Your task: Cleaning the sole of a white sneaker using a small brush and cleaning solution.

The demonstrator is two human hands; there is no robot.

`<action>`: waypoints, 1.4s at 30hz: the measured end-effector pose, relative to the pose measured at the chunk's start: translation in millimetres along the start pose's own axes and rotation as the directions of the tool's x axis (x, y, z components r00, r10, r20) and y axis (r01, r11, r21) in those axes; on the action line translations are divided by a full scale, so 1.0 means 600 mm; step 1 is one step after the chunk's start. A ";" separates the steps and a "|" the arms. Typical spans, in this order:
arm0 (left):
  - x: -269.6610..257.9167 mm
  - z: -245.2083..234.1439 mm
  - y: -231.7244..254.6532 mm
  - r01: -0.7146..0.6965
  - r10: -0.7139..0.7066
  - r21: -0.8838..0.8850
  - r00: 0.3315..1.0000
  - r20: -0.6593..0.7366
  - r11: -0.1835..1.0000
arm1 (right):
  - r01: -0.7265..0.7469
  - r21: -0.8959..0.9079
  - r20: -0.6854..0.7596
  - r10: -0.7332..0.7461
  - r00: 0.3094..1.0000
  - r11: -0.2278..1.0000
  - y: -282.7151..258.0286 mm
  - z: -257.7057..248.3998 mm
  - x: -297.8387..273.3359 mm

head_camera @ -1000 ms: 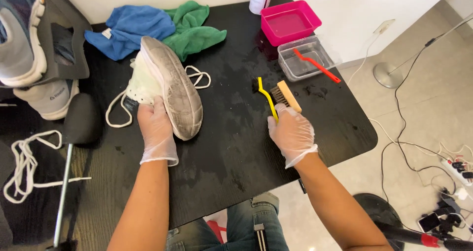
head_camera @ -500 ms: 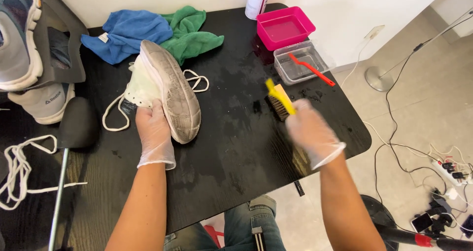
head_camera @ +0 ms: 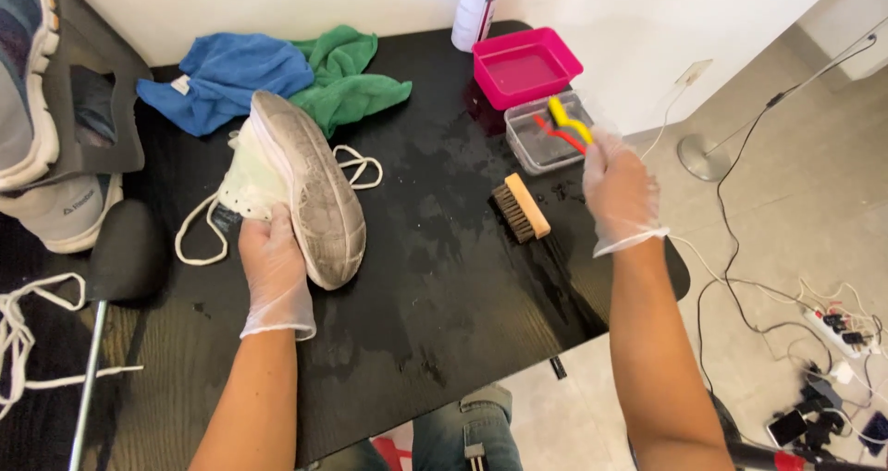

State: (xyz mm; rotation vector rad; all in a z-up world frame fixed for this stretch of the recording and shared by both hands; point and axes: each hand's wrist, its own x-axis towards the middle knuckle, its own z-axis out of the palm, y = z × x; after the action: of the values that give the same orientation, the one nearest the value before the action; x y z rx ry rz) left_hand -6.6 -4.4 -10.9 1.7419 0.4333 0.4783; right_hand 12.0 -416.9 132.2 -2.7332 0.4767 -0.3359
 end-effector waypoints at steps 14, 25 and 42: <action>-0.017 -0.004 0.033 0.051 -0.050 -0.014 0.998 0.034 0.999 | 0.246 0.068 -0.051 -0.242 0.969 0.967 -0.033 0.065 0.187; -0.009 -0.001 0.026 0.046 -0.043 -0.054 0.998 0.053 0.997 | 0.167 0.026 -0.028 -0.166 0.986 0.986 0.003 0.130 0.271; -0.002 -0.009 0.019 0.051 -0.052 0.008 0.997 0.051 0.999 | 0.249 -0.009 -0.058 -0.249 0.967 0.968 -0.026 0.103 0.219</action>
State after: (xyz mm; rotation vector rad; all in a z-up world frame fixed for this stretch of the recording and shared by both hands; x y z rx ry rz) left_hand -10.0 -3.0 1.3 1.7413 0.4428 0.3953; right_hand 154.5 -433.0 104.0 -2.7945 0.1458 -0.4808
